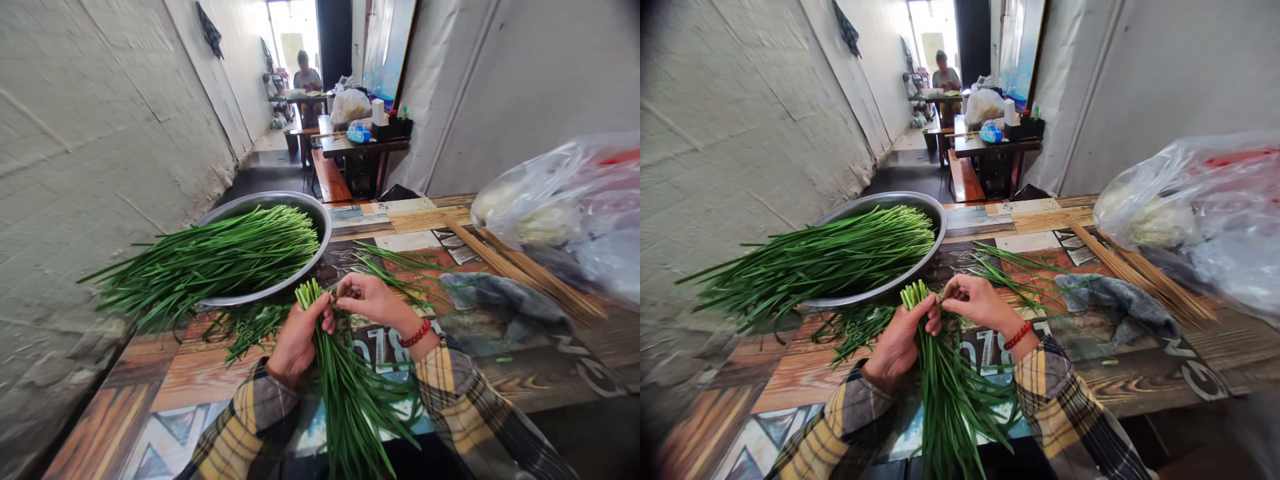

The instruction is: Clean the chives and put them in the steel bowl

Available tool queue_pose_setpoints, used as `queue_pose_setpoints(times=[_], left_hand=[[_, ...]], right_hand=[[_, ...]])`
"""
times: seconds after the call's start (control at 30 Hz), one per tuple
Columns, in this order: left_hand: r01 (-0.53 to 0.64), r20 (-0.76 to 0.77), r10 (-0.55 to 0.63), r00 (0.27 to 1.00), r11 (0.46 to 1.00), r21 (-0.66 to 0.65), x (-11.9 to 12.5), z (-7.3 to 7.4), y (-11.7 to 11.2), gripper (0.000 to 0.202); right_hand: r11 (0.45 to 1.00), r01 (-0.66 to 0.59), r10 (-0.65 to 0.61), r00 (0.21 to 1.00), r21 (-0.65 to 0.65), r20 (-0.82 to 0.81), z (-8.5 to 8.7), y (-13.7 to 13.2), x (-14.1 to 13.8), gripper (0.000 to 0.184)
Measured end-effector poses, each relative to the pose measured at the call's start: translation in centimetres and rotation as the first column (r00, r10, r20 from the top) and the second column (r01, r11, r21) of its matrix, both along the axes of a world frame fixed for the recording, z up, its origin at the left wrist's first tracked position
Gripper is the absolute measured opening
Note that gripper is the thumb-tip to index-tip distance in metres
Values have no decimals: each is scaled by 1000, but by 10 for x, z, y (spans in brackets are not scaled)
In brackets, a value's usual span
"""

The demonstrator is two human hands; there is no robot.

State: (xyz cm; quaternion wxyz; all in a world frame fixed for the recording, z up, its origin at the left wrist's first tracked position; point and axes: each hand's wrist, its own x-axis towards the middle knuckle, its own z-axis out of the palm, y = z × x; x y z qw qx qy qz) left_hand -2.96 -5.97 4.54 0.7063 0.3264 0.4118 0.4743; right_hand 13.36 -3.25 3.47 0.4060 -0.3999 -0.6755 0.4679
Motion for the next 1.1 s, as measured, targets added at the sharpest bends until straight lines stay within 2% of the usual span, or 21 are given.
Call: queue_pose_setpoints(times=[0.07,0.1,0.17,0.2,0.23,0.3,0.43,0.5,0.57,0.63,0.7,0.77,0.87,0.93,0.97,1.03,1.1], left_hand=[[-6,11,6,1000,999,-37,0,1,-1,25],[-2,16,3,1000,998,-60,0,2,-1,26],[16,30,-13,999,995,-98,0,3,-2,27],[24,41,-20,999,994,-109,0,3,-3,27],[28,52,-22,998,993,-116,0,3,-3,28],[29,68,-21,997,993,-112,1,3,-4,29],[47,103,-44,994,999,-24,1,2,-5,29],[63,112,-64,992,998,9,1,2,-5,32],[77,108,-78,991,997,16,1,0,-5,35],[78,99,-80,992,997,22,1,-1,-4,35],[72,90,-74,993,997,27,1,-1,-4,34],[60,82,-61,995,998,20,1,-2,-4,34],[32,71,-32,997,999,0,2,-3,-4,34],[14,65,-13,998,1000,-5,2,-4,-4,34],[6,63,-5,998,1000,-5,2,-4,-5,35],[-4,61,4,998,1000,4,2,-5,-5,34],[-8,55,7,998,1000,17,2,-6,-5,32]], right_hand=[[985,169,-170,985,30,39,-7,8,12,15],[959,279,-283,956,58,80,-10,12,19,17],[880,449,-473,855,153,210,-16,19,32,19],[849,483,-528,799,215,288,-18,21,38,20],[831,483,-556,746,277,366,-20,21,42,20],[829,416,-559,649,374,516,-21,20,45,20],[845,288,-535,446,451,717,-21,13,40,17],[844,272,-535,385,462,752,-21,12,38,16],[841,268,-541,369,471,756,-21,12,38,17],[829,284,-558,393,481,731,-21,13,39,19],[821,316,-571,471,476,672,-20,14,38,20],[830,358,-556,597,428,579,-17,14,36,21],[898,371,-437,821,238,367,-11,11,29,23],[955,291,-298,937,66,184,-8,7,22,26],[974,227,-225,969,-9,98,-6,4,19,27],[988,106,-109,994,-114,-22,-5,-1,12,29],[985,26,-38,997,-172,-68,-4,-5,7,29]])
